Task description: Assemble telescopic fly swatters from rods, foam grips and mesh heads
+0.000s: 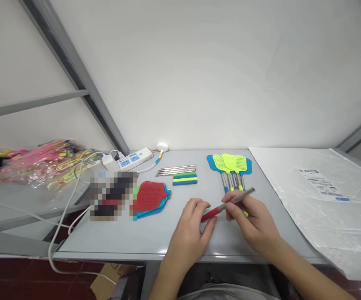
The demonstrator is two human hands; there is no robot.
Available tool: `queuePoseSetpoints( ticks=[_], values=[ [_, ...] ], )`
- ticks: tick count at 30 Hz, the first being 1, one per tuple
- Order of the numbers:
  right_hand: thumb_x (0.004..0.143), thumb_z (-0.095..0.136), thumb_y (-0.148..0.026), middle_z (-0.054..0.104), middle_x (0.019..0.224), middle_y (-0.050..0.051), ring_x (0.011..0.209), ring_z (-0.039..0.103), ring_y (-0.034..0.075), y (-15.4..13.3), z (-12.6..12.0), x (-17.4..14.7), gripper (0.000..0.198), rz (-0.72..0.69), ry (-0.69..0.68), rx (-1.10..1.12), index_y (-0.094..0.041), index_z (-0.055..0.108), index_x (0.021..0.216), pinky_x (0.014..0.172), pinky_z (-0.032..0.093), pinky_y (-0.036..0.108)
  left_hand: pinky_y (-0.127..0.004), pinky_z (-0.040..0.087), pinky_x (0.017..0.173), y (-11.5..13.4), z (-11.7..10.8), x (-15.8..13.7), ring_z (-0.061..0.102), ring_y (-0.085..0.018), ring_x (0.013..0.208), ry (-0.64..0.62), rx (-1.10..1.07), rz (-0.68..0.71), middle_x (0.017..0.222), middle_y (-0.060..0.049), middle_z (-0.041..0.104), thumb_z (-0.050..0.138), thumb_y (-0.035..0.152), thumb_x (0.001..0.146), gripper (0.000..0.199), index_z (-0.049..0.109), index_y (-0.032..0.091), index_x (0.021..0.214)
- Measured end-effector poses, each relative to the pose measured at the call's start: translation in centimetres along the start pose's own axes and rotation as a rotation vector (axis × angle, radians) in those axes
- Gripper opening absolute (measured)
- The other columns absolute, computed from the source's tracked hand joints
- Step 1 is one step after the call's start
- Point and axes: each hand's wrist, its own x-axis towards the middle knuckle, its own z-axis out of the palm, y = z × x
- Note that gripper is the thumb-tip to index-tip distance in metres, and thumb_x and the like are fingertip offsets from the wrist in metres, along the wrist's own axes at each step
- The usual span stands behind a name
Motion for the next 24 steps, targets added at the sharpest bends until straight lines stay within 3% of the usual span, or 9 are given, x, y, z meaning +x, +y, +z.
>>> queuePoseSetpoints(
  ticks=[4, 8, 10, 13, 15, 17, 20, 24],
  values=[
    [0.098, 0.047, -0.033, 0.063, 0.075, 0.002, 0.063, 0.057, 0.015, -1.4, 1.2, 3.2, 0.018, -0.1, -0.035, -0.161, -0.022, 0.054, 0.085, 0.059, 0.043, 0.028, -0.04, 0.041, 0.095, 0.0, -0.3, 0.1, 0.052, -0.024, 0.108, 0.003, 0.062, -0.006, 0.112, -0.007, 0.057, 0.053, 0.026, 0.095, 0.022, 0.052, 0.023, 0.117],
    [0.096, 0.049, -0.033, 0.052, 0.063, -0.003, 0.056, 0.047, 0.014, -1.7, 2.6, 4.9, 0.024, -0.084, -0.084, -0.243, -0.023, 0.045, 0.075, 0.054, 0.035, 0.029, -0.042, 0.039, 0.091, -0.5, 0.0, 0.2, 0.054, -0.023, 0.097, -0.001, 0.163, -0.036, 0.099, -0.005, 0.062, 0.048, 0.023, 0.097, 0.011, 0.055, 0.022, 0.104],
    [0.094, 0.051, -0.031, 0.053, 0.067, -0.002, 0.061, 0.049, 0.015, -1.9, 2.8, 5.3, 0.021, -0.067, -0.101, -0.229, -0.023, 0.047, 0.076, 0.057, 0.037, 0.03, -0.042, 0.037, 0.088, -0.8, 0.2, 0.2, 0.055, -0.023, 0.092, 0.011, 0.222, -0.065, 0.094, -0.004, 0.063, 0.044, 0.021, 0.098, 0.012, 0.056, 0.021, 0.098],
    [0.092, 0.056, -0.03, 0.062, 0.087, 0.001, 0.081, 0.057, 0.017, -2.7, 2.7, 5.7, 0.01, -0.007, -0.071, -0.08, -0.023, 0.054, 0.085, 0.072, 0.044, 0.032, -0.041, 0.035, 0.084, -1.0, 0.4, 0.3, 0.055, -0.022, 0.089, 0.006, 0.285, -0.082, 0.09, -0.002, 0.064, 0.043, 0.021, 0.099, 0.014, 0.056, 0.021, 0.098],
    [0.093, 0.056, -0.035, 0.063, 0.088, 0.001, 0.082, 0.059, 0.017, -3.6, 2.5, 6.1, 0.013, 0.063, -0.055, 0.098, -0.023, 0.055, 0.087, 0.074, 0.046, 0.032, -0.04, 0.034, 0.082, -1.0, 0.4, 0.3, 0.056, -0.022, 0.088, -0.013, 0.305, -0.082, 0.089, -0.002, 0.064, 0.043, 0.023, 0.099, 0.014, 0.057, 0.022, 0.101],
    [0.095, 0.053, -0.042, 0.056, 0.071, -0.003, 0.067, 0.055, 0.013, -4.5, 2.4, 6.5, 0.024, 0.129, -0.036, 0.287, -0.023, 0.053, 0.08, 0.069, 0.047, 0.03, -0.039, 0.033, 0.079, -0.9, 0.4, 0.3, 0.056, -0.022, 0.088, -0.036, 0.312, -0.074, 0.089, -0.002, 0.064, 0.044, 0.025, 0.099, 0.014, 0.058, 0.022, 0.102],
    [0.093, 0.053, -0.052, 0.033, 0.055, -0.008, 0.049, 0.036, 0.009, -5.3, 2.7, 7.0, 0.04, 0.189, 0.014, 0.506, -0.022, 0.046, 0.068, 0.057, 0.044, 0.027, -0.037, 0.033, 0.076, -0.9, 0.3, 0.3, 0.057, -0.021, 0.087, -0.051, 0.316, -0.059, 0.089, -0.002, 0.065, 0.044, 0.026, 0.1, 0.015, 0.058, 0.022, 0.102],
    [0.089, 0.056, -0.057, 0.027, 0.053, -0.008, 0.045, 0.023, 0.008, -5.3, 3.5, 7.4, 0.047, 0.241, 0.033, 0.625, -0.021, 0.041, 0.062, 0.04, 0.023, 0.022, -0.035, 0.034, 0.074, -1.0, 0.4, 0.4, 0.058, -0.021, 0.084, -0.06, 0.333, -0.057, 0.086, -0.002, 0.065, 0.048, 0.025, 0.098, 0.012, 0.059, 0.022, 0.098]
  ],
)
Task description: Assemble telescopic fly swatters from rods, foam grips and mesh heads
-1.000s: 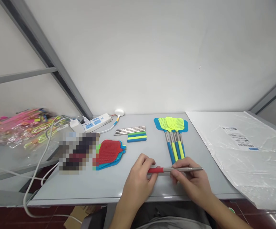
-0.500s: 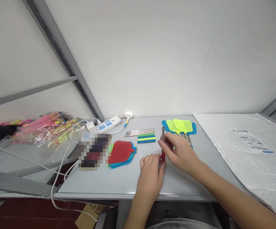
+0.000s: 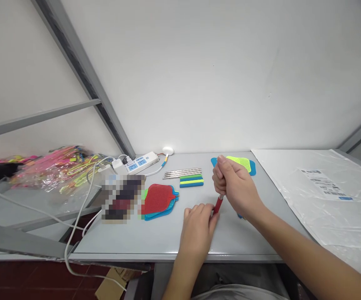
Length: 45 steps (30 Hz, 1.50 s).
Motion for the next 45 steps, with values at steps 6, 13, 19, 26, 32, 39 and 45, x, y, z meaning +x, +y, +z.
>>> queuePoseSetpoints(
  ticks=[6, 13, 19, 26, 32, 39, 45],
  values=[
    [0.088, 0.057, -0.059, 0.029, 0.05, -0.008, 0.042, 0.024, 0.007, 1.3, 0.4, 0.1, 0.048, -0.027, 0.032, 0.009, -0.022, 0.041, 0.062, 0.039, 0.018, 0.022, -0.034, 0.036, 0.07, -0.2, 0.4, 0.1, 0.059, -0.021, 0.078, 0.007, 0.014, -0.003, 0.082, -0.002, 0.066, 0.051, 0.024, 0.096, 0.011, 0.059, 0.021, 0.09],
    [0.087, 0.06, -0.058, 0.029, 0.052, -0.008, 0.043, 0.024, 0.007, 2.4, 0.5, 0.0, 0.047, -0.015, -0.008, -0.017, -0.022, 0.042, 0.063, 0.04, 0.017, 0.023, -0.034, 0.035, 0.07, -0.2, 0.5, 0.0, 0.056, -0.021, 0.078, -0.015, -0.04, -0.031, 0.081, -0.001, 0.064, 0.051, 0.025, 0.097, 0.015, 0.056, 0.021, 0.084],
    [0.091, 0.056, -0.056, 0.031, 0.056, -0.008, 0.046, 0.023, 0.007, 3.3, 1.2, 0.1, 0.046, -0.038, -0.046, -0.044, -0.021, 0.043, 0.064, 0.041, 0.02, 0.023, -0.034, 0.034, 0.068, -0.5, 0.9, -0.1, 0.054, -0.022, 0.075, 0.013, -0.054, -0.022, 0.079, -0.002, 0.062, 0.048, 0.023, 0.098, 0.017, 0.053, 0.021, 0.081],
    [0.093, 0.053, -0.055, 0.031, 0.056, -0.007, 0.046, 0.024, 0.006, 3.9, 1.2, -0.3, 0.046, -0.045, -0.083, -0.083, -0.021, 0.042, 0.065, 0.042, 0.02, 0.023, -0.033, 0.033, 0.066, -0.2, 0.5, -0.1, 0.053, -0.022, 0.074, 0.007, -0.063, -0.037, 0.08, -0.003, 0.062, 0.046, 0.023, 0.097, 0.018, 0.053, 0.021, 0.081],
    [0.091, 0.056, -0.054, 0.03, 0.053, -0.008, 0.045, 0.023, 0.006, 3.8, 0.7, 0.0, 0.046, -0.007, -0.056, -0.022, -0.021, 0.041, 0.064, 0.041, 0.018, 0.022, -0.033, 0.034, 0.067, 0.1, 0.2, -0.1, 0.054, -0.021, 0.074, -0.017, -0.03, -0.029, 0.081, -0.003, 0.062, 0.045, 0.025, 0.097, 0.018, 0.052, 0.021, 0.081],
    [0.09, 0.059, -0.051, 0.029, 0.053, -0.009, 0.044, 0.022, 0.006, 2.3, 0.4, 0.9, 0.042, 0.061, -0.013, 0.053, -0.021, 0.043, 0.066, 0.04, 0.018, 0.02, -0.035, 0.036, 0.075, 0.4, -0.5, -0.2, 0.051, -0.021, 0.082, 0.014, -0.136, -0.017, 0.089, -0.005, 0.059, 0.043, 0.03, 0.098, 0.02, 0.055, 0.019, 0.087],
    [0.09, 0.056, -0.055, 0.029, 0.054, -0.009, 0.044, 0.028, 0.007, 1.1, 4.1, 1.2, 0.039, 0.174, -0.239, 0.175, -0.021, 0.049, 0.071, 0.041, 0.026, 0.018, -0.025, 0.034, 0.06, 0.9, -1.8, -2.0, 0.044, -0.012, 0.066, 0.179, -0.88, -0.154, 0.074, 0.002, 0.048, 0.039, 0.041, 0.101, 0.026, 0.053, 0.019, 0.102]
  ],
)
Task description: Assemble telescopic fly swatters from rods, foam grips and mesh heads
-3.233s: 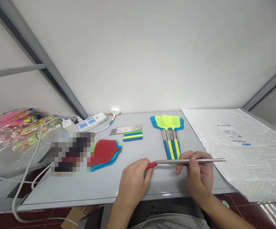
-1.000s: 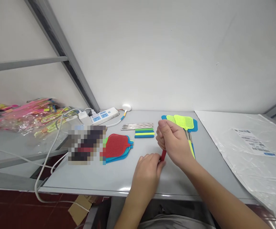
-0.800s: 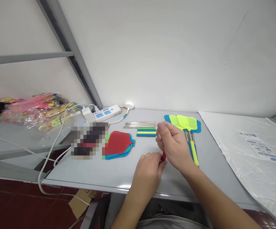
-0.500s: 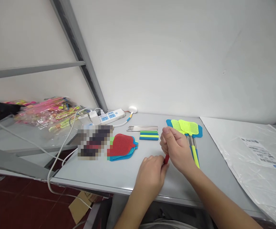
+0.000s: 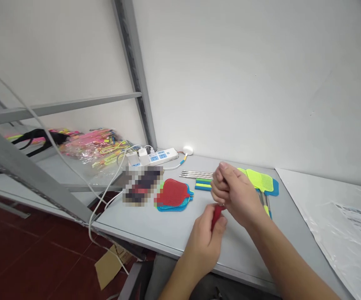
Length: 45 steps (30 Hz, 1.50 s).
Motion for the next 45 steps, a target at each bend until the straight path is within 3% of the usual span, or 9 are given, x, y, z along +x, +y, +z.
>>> queuePoseSetpoints(
  ticks=[4, 9, 15, 26, 30, 35, 38, 41, 45],
  values=[
    [0.096, 0.034, -0.06, 0.063, 0.096, 0.003, 0.09, 0.061, 0.017, 3.5, 2.8, 1.3, 0.043, -0.07, -0.126, -0.248, -0.026, 0.058, 0.109, 0.073, 0.05, 0.029, -0.02, 0.024, 0.048, -0.9, -2.5, -2.2, 0.03, -0.007, 0.052, 0.326, -0.429, -0.072, 0.064, 0.007, 0.033, 0.046, 0.047, 0.098, 0.032, 0.051, 0.02, 0.114],
    [0.089, 0.055, -0.049, 0.049, 0.144, 0.016, 0.139, 0.034, 0.031, 8.6, 4.2, 2.4, 0.061, -0.217, -0.257, -1.107, -0.015, 0.047, 0.139, 0.114, 0.026, 0.049, -0.018, 0.025, 0.045, -1.8, -8.5, -3.8, 0.03, -0.006, 0.048, 0.606, -0.429, -0.003, 0.062, 0.007, 0.039, 0.048, 0.047, 0.098, 0.027, 0.054, 0.022, 0.107],
    [0.087, 0.057, -0.055, 0.025, 0.158, 0.021, 0.148, 0.015, 0.038, 11.7, 4.2, 2.8, 0.091, -0.151, -0.395, -1.599, -0.004, 0.021, 0.154, 0.117, 0.016, 0.058, -0.017, 0.027, 0.045, -1.8, -10.7, -3.8, 0.032, -0.005, 0.048, 0.66, -0.431, -0.005, 0.06, 0.007, 0.039, 0.049, 0.047, 0.097, 0.028, 0.057, 0.02, 0.102],
    [0.1, 0.043, -0.033, 0.048, 0.145, 0.022, 0.137, 0.041, 0.036, 12.7, 2.6, 1.1, 0.047, -0.53, -0.398, -1.855, -0.006, 0.052, 0.138, 0.112, 0.022, 0.064, -0.019, 0.022, 0.045, -1.1, -9.8, -4.3, 0.027, -0.005, 0.045, 0.509, -0.53, -0.089, 0.058, 0.007, 0.039, 0.05, 0.045, 0.097, 0.029, 0.059, 0.018, 0.1],
    [0.099, 0.038, -0.015, 0.062, 0.134, 0.015, 0.125, 0.054, 0.031, 10.8, 1.0, -1.2, 0.037, -0.652, -0.233, -1.726, -0.014, 0.06, 0.129, 0.111, 0.021, 0.062, -0.02, 0.02, 0.045, -1.2, -8.8, -4.8, 0.024, -0.004, 0.043, 0.34, -0.577, -0.114, 0.057, 0.007, 0.038, 0.047, 0.046, 0.098, 0.031, 0.058, 0.018, 0.1],
    [0.099, 0.043, -0.025, 0.07, 0.11, 0.006, 0.101, 0.062, 0.022, 6.4, -2.4, -5.1, 0.027, -0.544, 0.425, -1.185, -0.023, 0.066, 0.113, 0.097, 0.041, 0.044, -0.019, 0.023, 0.045, -1.5, -7.6, -5.1, 0.028, -0.006, 0.044, 0.122, -0.41, -0.152, 0.054, 0.006, 0.038, 0.047, 0.048, 0.097, 0.036, 0.063, 0.017, 0.106],
    [0.096, 0.051, -0.039, 0.068, 0.104, 0.005, 0.089, 0.061, 0.019, 5.1, -5.1, -7.0, 0.026, -0.404, 0.795, -0.581, -0.023, 0.066, 0.11, 0.083, 0.049, 0.035, -0.023, 0.043, 0.058, -1.3, -6.4, -4.1, 0.053, -0.014, 0.063, 0.088, -0.076, -0.139, 0.07, -0.002, 0.059, 0.055, 0.044, 0.094, 0.033, 0.068, 0.02, 0.112],
    [0.086, 0.066, -0.039, 0.066, 0.092, 0.001, 0.066, 0.057, 0.011, 5.1, -7.3, -8.4, 0.024, -0.319, 0.856, -0.003, -0.022, 0.066, 0.104, 0.068, 0.053, 0.029, -0.032, 0.048, 0.083, -1.2, -4.6, -2.6, 0.06, -0.023, 0.096, 0.006, 0.213, -0.043, 0.101, -0.008, 0.067, 0.055, 0.039, 0.094, 0.028, 0.07, 0.026, 0.114],
    [0.076, 0.076, -0.027, 0.066, 0.086, 0.0, 0.06, 0.058, 0.011, 5.8, -8.7, -10.5, 0.019, -0.268, 0.844, 0.227, -0.019, 0.067, 0.091, 0.061, 0.054, 0.028, -0.034, 0.045, 0.081, -1.8, -2.6, -0.5, 0.06, -0.023, 0.089, -0.124, 0.513, 0.076, 0.095, -0.006, 0.067, 0.048, 0.035, 0.098, 0.031, 0.066, 0.03, 0.122]
  ],
)
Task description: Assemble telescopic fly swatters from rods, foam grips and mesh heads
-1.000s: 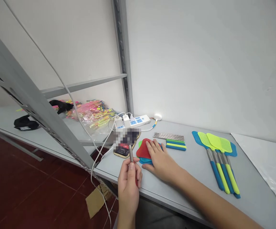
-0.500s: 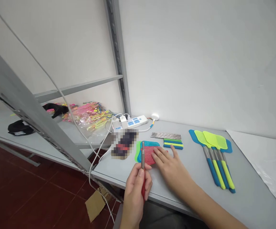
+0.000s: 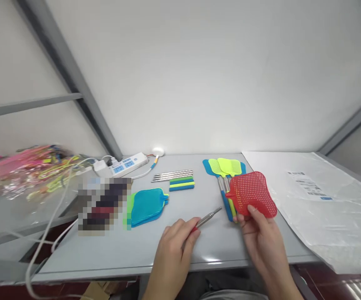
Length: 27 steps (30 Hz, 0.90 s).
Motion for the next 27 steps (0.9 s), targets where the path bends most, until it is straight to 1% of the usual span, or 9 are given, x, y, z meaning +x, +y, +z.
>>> queuePoseSetpoints(
  ticks=[3, 7, 10, 13, 15, 17, 19, 24, 27],
  values=[
    [0.08, 0.071, -0.027, 0.065, 0.069, 0.0, 0.056, 0.059, 0.015, -0.1, -1.7, -0.7, 0.011, -0.014, -0.047, -0.041, -0.018, 0.065, 0.082, 0.059, 0.054, 0.032, -0.036, 0.043, 0.08, -0.3, 0.8, 1.3, 0.059, -0.023, 0.084, -0.023, 0.168, 0.089, 0.089, -0.005, 0.066, 0.047, 0.034, 0.098, 0.031, 0.065, 0.029, 0.123],
    [0.086, 0.062, -0.034, 0.062, 0.056, 0.0, 0.045, 0.055, 0.015, 0.2, -3.0, -1.1, 0.02, 0.021, -0.027, -0.059, -0.017, 0.063, 0.074, 0.047, 0.048, 0.03, -0.035, 0.041, 0.081, -0.7, 0.8, 1.7, 0.061, -0.02, 0.082, -0.093, 0.212, 0.144, 0.087, -0.002, 0.066, 0.047, 0.031, 0.098, 0.032, 0.062, 0.032, 0.126],
    [0.087, 0.061, -0.035, 0.061, 0.056, 0.0, 0.044, 0.053, 0.013, 0.5, -3.0, -1.1, 0.022, 0.028, -0.024, -0.076, -0.018, 0.062, 0.073, 0.045, 0.044, 0.026, -0.034, 0.042, 0.083, -0.9, 0.3, 1.2, 0.062, -0.021, 0.088, -0.138, 0.169, 0.182, 0.094, -0.001, 0.069, 0.049, 0.031, 0.097, 0.034, 0.06, 0.035, 0.129],
    [0.088, 0.061, -0.033, 0.061, 0.055, -0.001, 0.045, 0.053, 0.013, 0.6, -2.7, -1.0, 0.021, 0.024, -0.068, -0.108, -0.019, 0.062, 0.072, 0.045, 0.043, 0.025, -0.034, 0.044, 0.084, -0.9, 0.0, 1.0, 0.062, -0.022, 0.095, -0.138, 0.124, 0.17, 0.105, -0.002, 0.07, 0.049, 0.032, 0.097, 0.032, 0.061, 0.035, 0.126],
    [0.087, 0.061, -0.033, 0.059, 0.052, -0.001, 0.044, 0.053, 0.013, 0.5, -2.6, -0.9, 0.021, 0.043, -0.082, -0.105, -0.019, 0.061, 0.071, 0.044, 0.043, 0.025, -0.033, 0.044, 0.08, -0.8, 0.0, 1.0, 0.062, -0.022, 0.09, -0.154, 0.118, 0.155, 0.101, -0.002, 0.071, 0.05, 0.033, 0.097, 0.03, 0.063, 0.035, 0.124],
    [0.085, 0.06, -0.033, 0.058, 0.049, -0.001, 0.041, 0.051, 0.014, 0.2, -2.4, -0.9, 0.02, 0.063, -0.065, -0.082, -0.019, 0.059, 0.07, 0.041, 0.042, 0.025, -0.032, 0.044, 0.078, -0.7, 0.1, 1.2, 0.062, -0.02, 0.084, -0.176, 0.125, 0.148, 0.094, -0.001, 0.071, 0.051, 0.034, 0.096, 0.03, 0.064, 0.034, 0.123],
    [0.083, 0.06, -0.033, 0.057, 0.047, -0.002, 0.037, 0.05, 0.014, 0.0, -2.3, -0.8, 0.019, 0.068, -0.039, -0.065, -0.019, 0.058, 0.07, 0.039, 0.042, 0.026, -0.032, 0.045, 0.077, -0.5, 0.2, 1.3, 0.062, -0.02, 0.082, -0.18, 0.144, 0.137, 0.092, -0.002, 0.071, 0.051, 0.035, 0.096, 0.031, 0.064, 0.034, 0.125],
    [0.079, 0.063, -0.033, 0.057, 0.047, -0.002, 0.037, 0.051, 0.015, 0.0, -2.2, -0.6, 0.017, 0.069, 0.002, -0.061, -0.019, 0.058, 0.071, 0.038, 0.042, 0.025, -0.033, 0.046, 0.08, -0.4, 0.3, 1.4, 0.064, -0.021, 0.086, -0.17, 0.198, 0.127, 0.098, -0.002, 0.072, 0.05, 0.036, 0.097, 0.033, 0.063, 0.035, 0.128],
    [0.081, 0.06, -0.034, 0.055, 0.045, -0.003, 0.036, 0.05, 0.014, 0.2, -2.3, -0.6, 0.019, 0.082, 0.017, -0.027, -0.019, 0.057, 0.069, 0.039, 0.044, 0.027, -0.034, 0.046, 0.082, -0.6, 0.3, 1.3, 0.064, -0.022, 0.092, -0.14, 0.217, 0.143, 0.104, -0.002, 0.073, 0.05, 0.036, 0.097, 0.033, 0.063, 0.035, 0.127]
  ],
)
